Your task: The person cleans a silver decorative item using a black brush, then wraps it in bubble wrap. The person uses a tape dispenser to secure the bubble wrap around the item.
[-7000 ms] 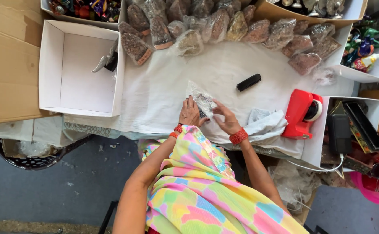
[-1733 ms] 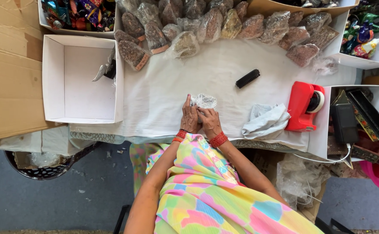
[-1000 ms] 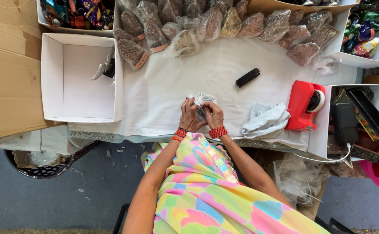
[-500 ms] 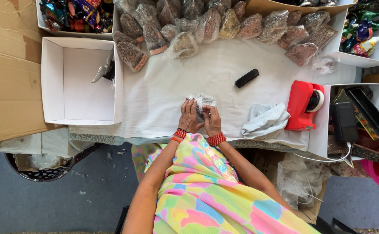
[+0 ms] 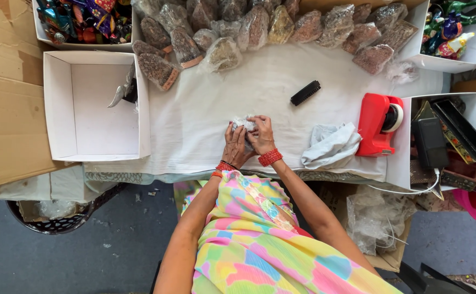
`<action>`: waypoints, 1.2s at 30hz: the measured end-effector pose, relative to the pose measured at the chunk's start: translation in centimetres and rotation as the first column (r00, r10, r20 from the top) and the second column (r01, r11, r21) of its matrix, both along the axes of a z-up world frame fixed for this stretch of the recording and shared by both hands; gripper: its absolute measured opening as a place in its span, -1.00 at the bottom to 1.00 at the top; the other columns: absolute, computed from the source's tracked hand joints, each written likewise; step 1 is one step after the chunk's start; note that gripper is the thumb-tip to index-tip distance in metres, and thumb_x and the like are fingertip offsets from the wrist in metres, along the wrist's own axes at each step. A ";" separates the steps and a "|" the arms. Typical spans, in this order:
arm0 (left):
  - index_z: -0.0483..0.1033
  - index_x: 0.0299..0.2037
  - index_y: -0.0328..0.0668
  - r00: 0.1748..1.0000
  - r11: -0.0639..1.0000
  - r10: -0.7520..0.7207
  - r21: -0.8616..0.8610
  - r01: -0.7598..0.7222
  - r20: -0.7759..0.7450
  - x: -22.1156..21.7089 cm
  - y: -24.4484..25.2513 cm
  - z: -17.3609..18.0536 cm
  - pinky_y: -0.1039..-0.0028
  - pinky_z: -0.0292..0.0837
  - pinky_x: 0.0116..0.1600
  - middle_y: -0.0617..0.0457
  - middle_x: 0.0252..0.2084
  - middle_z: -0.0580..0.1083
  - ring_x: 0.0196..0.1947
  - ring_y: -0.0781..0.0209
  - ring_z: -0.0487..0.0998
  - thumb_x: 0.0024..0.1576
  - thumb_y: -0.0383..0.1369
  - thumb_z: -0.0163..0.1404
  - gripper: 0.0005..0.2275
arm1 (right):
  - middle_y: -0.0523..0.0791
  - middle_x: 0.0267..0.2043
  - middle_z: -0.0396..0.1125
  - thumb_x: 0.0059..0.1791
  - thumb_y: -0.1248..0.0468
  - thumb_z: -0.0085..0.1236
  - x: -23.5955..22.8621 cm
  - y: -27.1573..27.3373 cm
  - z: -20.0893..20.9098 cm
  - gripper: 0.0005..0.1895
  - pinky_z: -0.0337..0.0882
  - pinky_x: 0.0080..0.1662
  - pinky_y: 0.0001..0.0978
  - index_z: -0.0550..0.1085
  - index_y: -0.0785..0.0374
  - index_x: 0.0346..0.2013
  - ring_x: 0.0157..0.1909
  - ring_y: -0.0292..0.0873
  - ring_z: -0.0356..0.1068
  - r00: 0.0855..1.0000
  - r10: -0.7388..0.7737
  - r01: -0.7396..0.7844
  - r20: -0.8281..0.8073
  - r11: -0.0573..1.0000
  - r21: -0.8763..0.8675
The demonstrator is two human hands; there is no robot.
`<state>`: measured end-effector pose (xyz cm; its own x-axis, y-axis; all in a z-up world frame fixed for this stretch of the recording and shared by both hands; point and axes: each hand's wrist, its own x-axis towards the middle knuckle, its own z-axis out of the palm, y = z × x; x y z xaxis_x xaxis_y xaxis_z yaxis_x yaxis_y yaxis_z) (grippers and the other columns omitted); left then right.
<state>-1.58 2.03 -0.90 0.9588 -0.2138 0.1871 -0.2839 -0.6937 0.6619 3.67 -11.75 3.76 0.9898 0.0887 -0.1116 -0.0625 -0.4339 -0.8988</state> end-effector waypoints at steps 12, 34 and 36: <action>0.19 0.21 -0.28 1.000 0.997 0.025 -0.072 -0.024 0.013 -0.2 0.4 -0.9 -0.04 0.08 0.49 -0.19 0.24 0.21 0.45 -0.43 0.03 -0.22 -0.30 0.41 -0.20 | -0.08 -0.17 0.38 -0.16 0.45 0.28 -2.4 1.0 -2.0 -0.83 0.49 -0.17 -0.19 0.53 0.27 -0.30 -0.15 0.01 0.45 0.913 0.080 0.048 0.399 0.952 -0.301; 0.35 0.05 -0.31 0.999 1.000 -0.001 -0.020 0.000 -0.049 0.4 0.8 0.0 0.06 0.18 0.43 -0.22 0.18 0.29 0.41 -0.41 0.07 -0.24 -0.53 0.26 -0.43 | -0.07 0.02 0.43 -0.14 0.40 0.10 -5.5 0.6 1.5 -0.63 0.38 0.06 -0.16 0.53 0.34 -0.03 0.04 -0.02 0.40 0.826 0.373 -0.047 0.422 0.792 -0.609; 0.36 0.03 -0.35 0.998 1.000 -0.005 0.000 0.005 -0.057 0.5 0.8 0.2 0.06 0.18 0.43 -0.20 0.18 0.29 0.42 -0.39 0.07 -0.30 -0.46 0.33 -0.37 | -0.09 0.09 0.46 -0.16 0.44 0.08 -5.7 0.0 2.6 -0.58 0.35 0.10 -0.15 0.53 0.29 0.01 0.07 -0.04 0.39 0.840 0.343 -0.084 0.421 0.848 -0.523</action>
